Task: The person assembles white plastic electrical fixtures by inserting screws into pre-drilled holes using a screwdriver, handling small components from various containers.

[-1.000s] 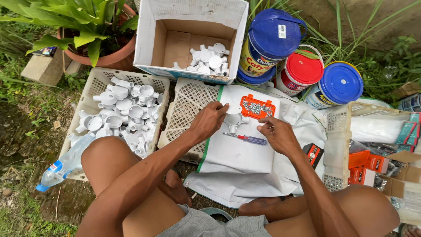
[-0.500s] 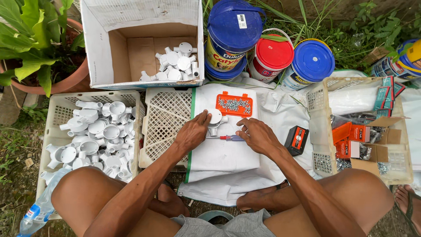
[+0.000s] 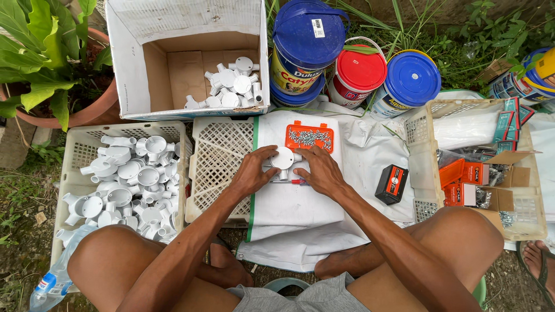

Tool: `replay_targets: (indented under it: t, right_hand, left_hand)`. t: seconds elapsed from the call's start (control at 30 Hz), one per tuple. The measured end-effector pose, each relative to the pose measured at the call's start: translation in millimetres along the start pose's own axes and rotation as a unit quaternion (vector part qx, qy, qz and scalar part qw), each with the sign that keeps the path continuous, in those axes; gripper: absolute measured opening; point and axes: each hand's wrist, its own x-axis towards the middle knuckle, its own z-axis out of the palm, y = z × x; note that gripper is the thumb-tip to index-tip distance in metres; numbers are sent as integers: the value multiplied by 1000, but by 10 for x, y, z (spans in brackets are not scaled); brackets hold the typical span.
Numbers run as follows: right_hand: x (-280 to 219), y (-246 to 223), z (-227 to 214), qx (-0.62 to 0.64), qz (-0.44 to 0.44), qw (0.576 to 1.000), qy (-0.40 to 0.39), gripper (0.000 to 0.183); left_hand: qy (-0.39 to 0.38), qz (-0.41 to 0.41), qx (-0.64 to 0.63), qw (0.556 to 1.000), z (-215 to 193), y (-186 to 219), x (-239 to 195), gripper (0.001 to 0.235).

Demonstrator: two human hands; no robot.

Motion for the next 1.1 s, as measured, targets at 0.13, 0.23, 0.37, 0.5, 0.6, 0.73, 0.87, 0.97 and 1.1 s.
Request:
replay_targets:
  t: [0.13, 0.23, 0.37, 0.5, 0.6, 0.73, 0.87, 0.97, 1.1]
  right_hand:
    - [-11, 59, 76, -1, 13, 1000, 5, 46]
    - [9, 102, 91, 0, -6, 1000, 30, 45]
    - [0, 25, 85, 6, -36, 998, 60, 46]
    - [42, 1, 130, -10, -84, 993, 79, 43]
    - [110, 89, 239, -6, -103, 992, 69, 39]
    - [143, 82, 279, -22, -110, 990, 82, 37]
    - [151, 53, 263, -18, -104, 992, 64, 38]
    - [147, 31, 254, -14, -98, 993, 61, 38]
    - [143, 4, 234, -13, -91, 994, 61, 38]
  left_hand:
    - [13, -17, -17, 1000, -57, 150, -18, 57]
    - [8, -64, -7, 998, -100, 280, -33, 72]
    - [1, -92, -20, 996, -55, 194, -33, 76]
    - [14, -100, -54, 993, 29, 33, 2, 67]
    - [14, -105, -56, 993, 10, 79, -4, 67]
    - [14, -113, -63, 992, -9, 91, -5, 66]
    - [14, -89, -67, 994, -14, 43, -1, 65]
    - [12, -78, -65, 995, -33, 42, 1, 63]
    - [8, -67, -55, 996, -41, 39, 24, 61]
